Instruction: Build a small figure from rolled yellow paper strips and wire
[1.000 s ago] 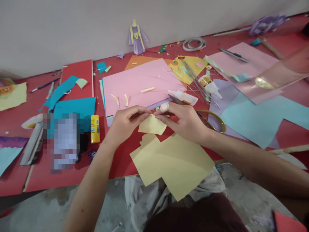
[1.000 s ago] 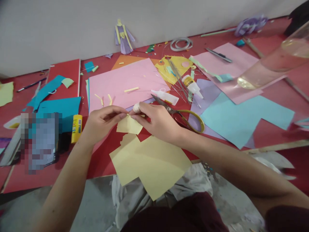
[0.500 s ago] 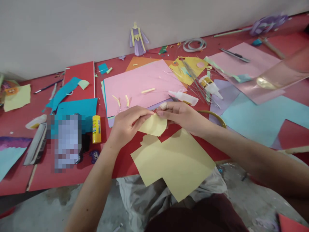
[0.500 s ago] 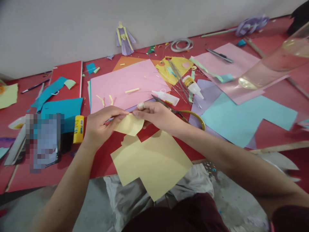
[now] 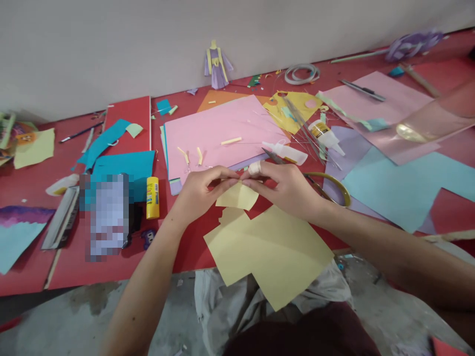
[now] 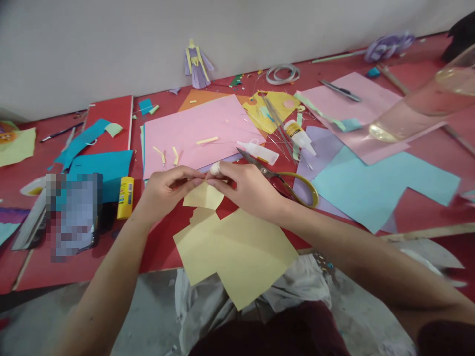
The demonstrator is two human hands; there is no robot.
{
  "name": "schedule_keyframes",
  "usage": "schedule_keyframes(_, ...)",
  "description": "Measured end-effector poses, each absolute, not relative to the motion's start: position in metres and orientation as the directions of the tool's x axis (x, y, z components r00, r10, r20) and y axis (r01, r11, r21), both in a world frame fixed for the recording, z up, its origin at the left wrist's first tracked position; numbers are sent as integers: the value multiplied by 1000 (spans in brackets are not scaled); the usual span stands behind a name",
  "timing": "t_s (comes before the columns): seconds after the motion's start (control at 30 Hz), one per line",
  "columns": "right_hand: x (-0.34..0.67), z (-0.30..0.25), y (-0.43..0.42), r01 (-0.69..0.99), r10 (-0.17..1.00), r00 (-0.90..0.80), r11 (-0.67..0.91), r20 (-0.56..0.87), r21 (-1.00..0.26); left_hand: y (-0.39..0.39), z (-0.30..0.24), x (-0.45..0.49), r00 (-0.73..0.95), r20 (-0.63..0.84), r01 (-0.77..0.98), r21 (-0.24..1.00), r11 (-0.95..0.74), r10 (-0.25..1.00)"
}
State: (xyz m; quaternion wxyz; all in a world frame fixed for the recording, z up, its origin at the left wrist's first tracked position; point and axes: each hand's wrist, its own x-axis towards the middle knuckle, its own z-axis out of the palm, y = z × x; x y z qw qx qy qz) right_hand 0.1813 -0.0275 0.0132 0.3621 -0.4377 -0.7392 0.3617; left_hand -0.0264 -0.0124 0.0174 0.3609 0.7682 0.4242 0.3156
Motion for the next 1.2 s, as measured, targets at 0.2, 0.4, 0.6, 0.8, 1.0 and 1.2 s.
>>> schedule_keyframes(0.2, 181, 14, -25, 179, 940, -305, 216, 155, -960, -12, 17, -25, 401, 106, 282, 931, -233, 910)
schedule_keyframes(0.4, 180, 15, -23, 105, 958, -255, 165, 134, -981, -10, 12, -24, 328, 62, 203, 970, -135, 943)
schedule_keyframes(0.6, 182, 6, -20, 93, 964, -227, 165, 141, -982, -10, 12, -24, 299, 131, 291, 931, -221, 945)
schedule_keyframes(0.8, 183, 4, -19, 89, 952, -266, 183, 154, -979, -14, 14, -22, 362, 208, 370, 863, -344, 909)
schedule_keyframes(1.0, 184, 10, -17, -81, 943, -334, -39, -10, -996, -14, 12, -27, 451, 425, 478, 628, -615, 785)
schedule_keyframes(1.2, 183, 9, -16, 13, 956, -294, 3, -1, -1000, -12, 12, -29, 504, 503, 461, 530, -712, 702)
